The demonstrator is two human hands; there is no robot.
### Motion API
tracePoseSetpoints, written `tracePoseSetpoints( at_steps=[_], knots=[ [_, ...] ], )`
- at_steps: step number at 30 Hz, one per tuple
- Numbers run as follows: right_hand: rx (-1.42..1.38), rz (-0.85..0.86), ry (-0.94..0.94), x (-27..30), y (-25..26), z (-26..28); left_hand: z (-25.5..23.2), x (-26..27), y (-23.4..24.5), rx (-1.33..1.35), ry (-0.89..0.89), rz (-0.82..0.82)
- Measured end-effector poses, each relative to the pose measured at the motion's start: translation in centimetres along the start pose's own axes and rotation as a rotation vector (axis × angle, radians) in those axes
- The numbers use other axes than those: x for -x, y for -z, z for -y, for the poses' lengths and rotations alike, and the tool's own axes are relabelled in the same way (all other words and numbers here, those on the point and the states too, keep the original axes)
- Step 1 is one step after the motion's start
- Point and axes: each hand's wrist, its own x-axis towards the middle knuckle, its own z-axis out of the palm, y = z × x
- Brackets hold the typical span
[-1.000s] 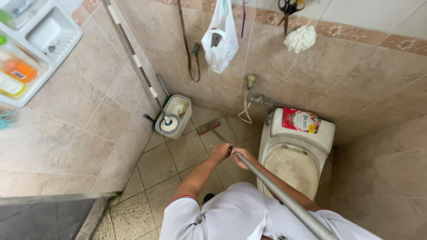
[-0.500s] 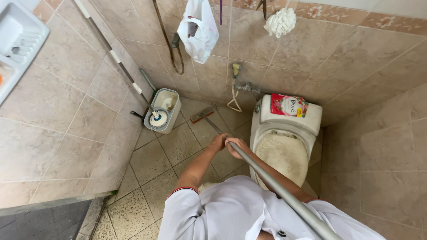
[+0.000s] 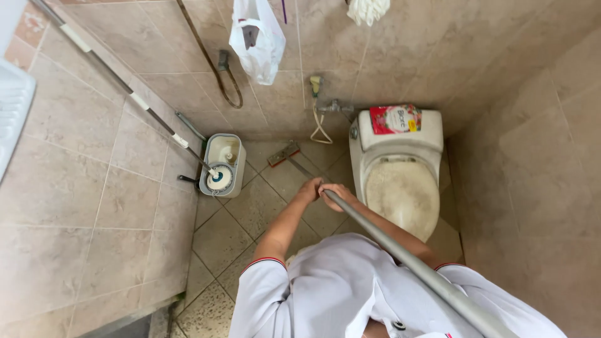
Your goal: The person mops the bathroom floor using a mop and a purple scoop. They pour water from the scoop onto the floor near the toilet and then push the mop back and forth across the tiled area.
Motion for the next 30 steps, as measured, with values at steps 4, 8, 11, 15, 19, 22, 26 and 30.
tracePoseSetpoints(
  at_steps=[4, 8, 11, 15, 19, 22, 26, 30],
  knots=[
    [0.016, -0.072, -0.055, 2.4, -3.3, 1.7, -0.6, 5.6, 1.7, -0.044, -0.121, 0.100],
    [0.006, -0.172, -0.055, 1.3, -6.8, 2.4, 1.6, 6.7, 3.6, -0.038, -0.162, 0.119],
    [-0.001, -0.171, -0.107, 0.9, -9.9, 4.0, 1.9, 10.2, 5.5, -0.002, -0.051, 0.137],
    [0.027, -0.193, -0.132, 2.9, -11.9, 5.5, 2.0, 12.8, 6.8, -0.339, -0.126, 0.224],
    [0.077, -0.269, -0.185, 3.3, -13.9, 6.8, 0.1, 16.2, 8.2, -0.344, -0.111, 0.262],
    [-0.013, -0.278, -0.196, 2.9, -14.3, 8.5, -0.5, 17.3, 9.8, -0.308, -0.099, 0.234],
    [0.012, -0.267, -0.216, 4.6, -14.7, 9.3, -2.3, 18.6, 10.2, -0.201, 0.134, 0.275],
    [0.005, -0.285, -0.217, 6.5, -14.5, 8.9, -4.5, 20.8, 9.6, -0.145, 0.180, 0.291]
  ],
)
